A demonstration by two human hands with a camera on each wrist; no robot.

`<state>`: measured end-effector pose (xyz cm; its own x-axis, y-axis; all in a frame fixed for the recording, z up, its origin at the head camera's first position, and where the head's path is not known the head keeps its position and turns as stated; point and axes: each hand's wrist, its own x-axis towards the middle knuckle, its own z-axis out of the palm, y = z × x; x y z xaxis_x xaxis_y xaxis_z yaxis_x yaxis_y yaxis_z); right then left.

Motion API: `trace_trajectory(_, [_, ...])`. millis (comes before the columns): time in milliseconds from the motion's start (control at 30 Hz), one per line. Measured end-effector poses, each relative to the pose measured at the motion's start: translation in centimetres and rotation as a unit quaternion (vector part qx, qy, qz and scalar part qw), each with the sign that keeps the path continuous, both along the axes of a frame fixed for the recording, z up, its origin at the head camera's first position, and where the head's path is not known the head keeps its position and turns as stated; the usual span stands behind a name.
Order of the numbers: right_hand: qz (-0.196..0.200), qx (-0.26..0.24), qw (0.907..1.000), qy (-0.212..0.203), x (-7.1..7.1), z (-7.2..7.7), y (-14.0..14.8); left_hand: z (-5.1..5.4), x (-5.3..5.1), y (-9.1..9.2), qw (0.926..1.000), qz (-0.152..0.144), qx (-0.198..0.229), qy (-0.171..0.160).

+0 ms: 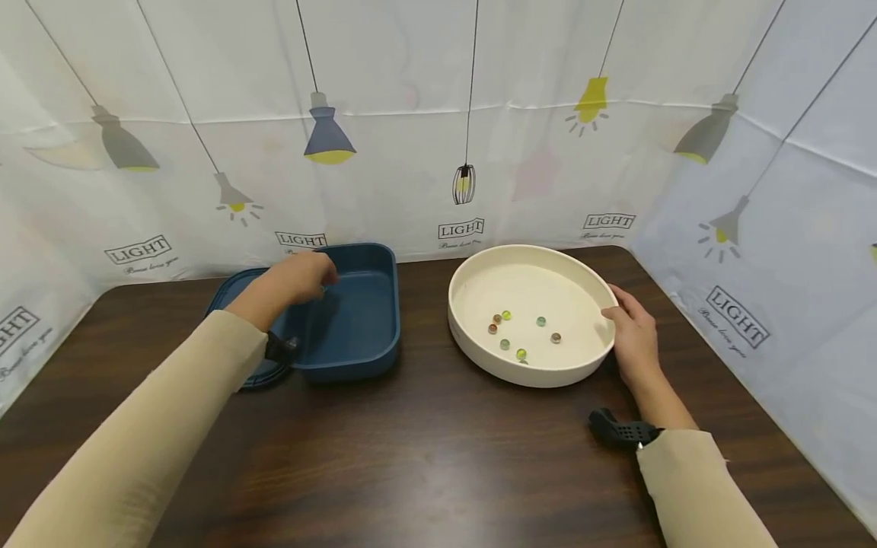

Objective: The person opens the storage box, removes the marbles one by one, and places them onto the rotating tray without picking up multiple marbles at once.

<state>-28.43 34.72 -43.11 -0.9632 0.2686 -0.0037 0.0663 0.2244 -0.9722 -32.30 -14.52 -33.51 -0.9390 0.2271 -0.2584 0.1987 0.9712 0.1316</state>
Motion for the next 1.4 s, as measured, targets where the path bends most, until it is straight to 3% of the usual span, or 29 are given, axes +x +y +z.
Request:
trace_trajectory(67, [-0.007, 0.013, 0.9999, -0.003, 0.2, -0.1, 0.1, -0.1, -0.4, 0.5, 0.9998, -0.01, -0.014, 0.011])
trace_trajectory(200, [-0.024, -0.016, 0.9995, -0.015, 0.9, -0.6, 0.6, -0.4, -1.1, 1.8, 0.9987, -0.02, -0.035, 0.03])
trace_trajectory(433, [-0.021, 0.018, 0.9995, -0.017, 1.5, -1.2, 0.7, -1.4, -1.5, 2.3, 0.9978, 0.001, -0.066, 0.011])
trace_trajectory(667, [-0.008, 0.031, 0.9994, -0.008, 1.3, -1.2, 0.1, -2.1, -1.1, 1.3, 0.9986, 0.02, -0.048, 0.01])
trace_trajectory(867, [-0.006, 0.025, 0.9997, 0.004, 0.8, -0.6, 0.0, -1.5, -0.9, 1.1, 0.9986, 0.026, -0.035, 0.028])
trace_trajectory(1200, [0.004, 0.028, 0.9995, 0.016, 0.1, -0.4, -0.2, -1.5, -1.3, 0.8, 0.9987, 0.049, 0.004, 0.015])
trace_trajectory(1400, [0.006, 0.032, 0.9994, 0.014, -0.1, -0.1, -0.1, -0.5, -0.7, 1.8, 0.9977, 0.021, 0.052, 0.037])
